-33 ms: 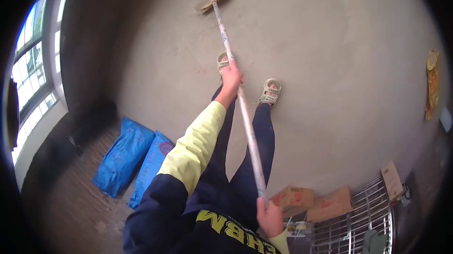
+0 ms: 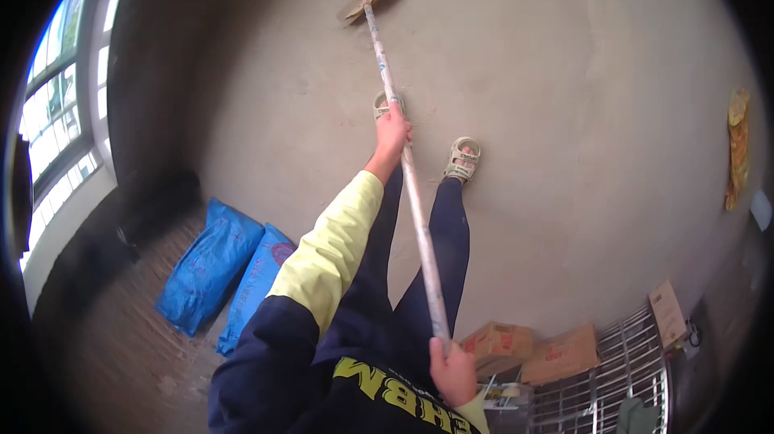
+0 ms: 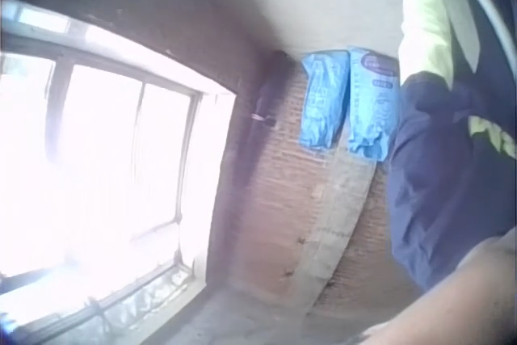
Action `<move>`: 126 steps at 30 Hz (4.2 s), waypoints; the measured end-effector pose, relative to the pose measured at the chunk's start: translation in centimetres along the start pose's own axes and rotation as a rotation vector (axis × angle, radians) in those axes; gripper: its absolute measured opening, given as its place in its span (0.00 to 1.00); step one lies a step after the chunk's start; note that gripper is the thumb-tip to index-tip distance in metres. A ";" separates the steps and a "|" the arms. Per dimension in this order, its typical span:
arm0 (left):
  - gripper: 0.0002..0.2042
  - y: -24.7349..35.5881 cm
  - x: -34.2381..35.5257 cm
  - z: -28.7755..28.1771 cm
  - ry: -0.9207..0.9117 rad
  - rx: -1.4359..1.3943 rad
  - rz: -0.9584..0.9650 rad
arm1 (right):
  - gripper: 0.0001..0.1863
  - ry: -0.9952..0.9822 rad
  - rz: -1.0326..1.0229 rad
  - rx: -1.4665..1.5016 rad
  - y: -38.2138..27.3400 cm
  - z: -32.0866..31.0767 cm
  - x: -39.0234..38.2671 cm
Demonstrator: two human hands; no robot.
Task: Sweep the concrete floor using a push broom in an unfinished building.
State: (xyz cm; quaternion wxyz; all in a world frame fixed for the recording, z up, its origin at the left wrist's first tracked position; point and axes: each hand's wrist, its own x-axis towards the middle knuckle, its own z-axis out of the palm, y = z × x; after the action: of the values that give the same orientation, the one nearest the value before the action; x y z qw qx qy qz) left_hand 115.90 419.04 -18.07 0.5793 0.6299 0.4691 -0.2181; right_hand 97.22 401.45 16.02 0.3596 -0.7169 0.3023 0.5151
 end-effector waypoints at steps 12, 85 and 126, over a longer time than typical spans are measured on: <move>0.24 -10.0 -5.3 -12.5 0.287 0.056 -0.255 | 0.22 -0.156 0.017 -0.305 2.7 3.9 -3.8; 0.21 -10.6 -7.3 23.4 -0.352 1.013 0.239 | 0.19 0.290 0.063 0.700 18.0 5.0 2.8; 0.23 6.4 18.9 -33.2 0.473 0.432 0.028 | 0.13 -0.608 0.204 0.445 -21.8 19.3 10.2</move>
State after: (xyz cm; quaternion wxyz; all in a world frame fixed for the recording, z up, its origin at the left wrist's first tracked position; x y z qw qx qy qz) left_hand 121.12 457.19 -22.37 0.3099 0.7780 0.5248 -0.1524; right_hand 107.60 428.91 6.68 0.5264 -0.4024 0.3561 0.6589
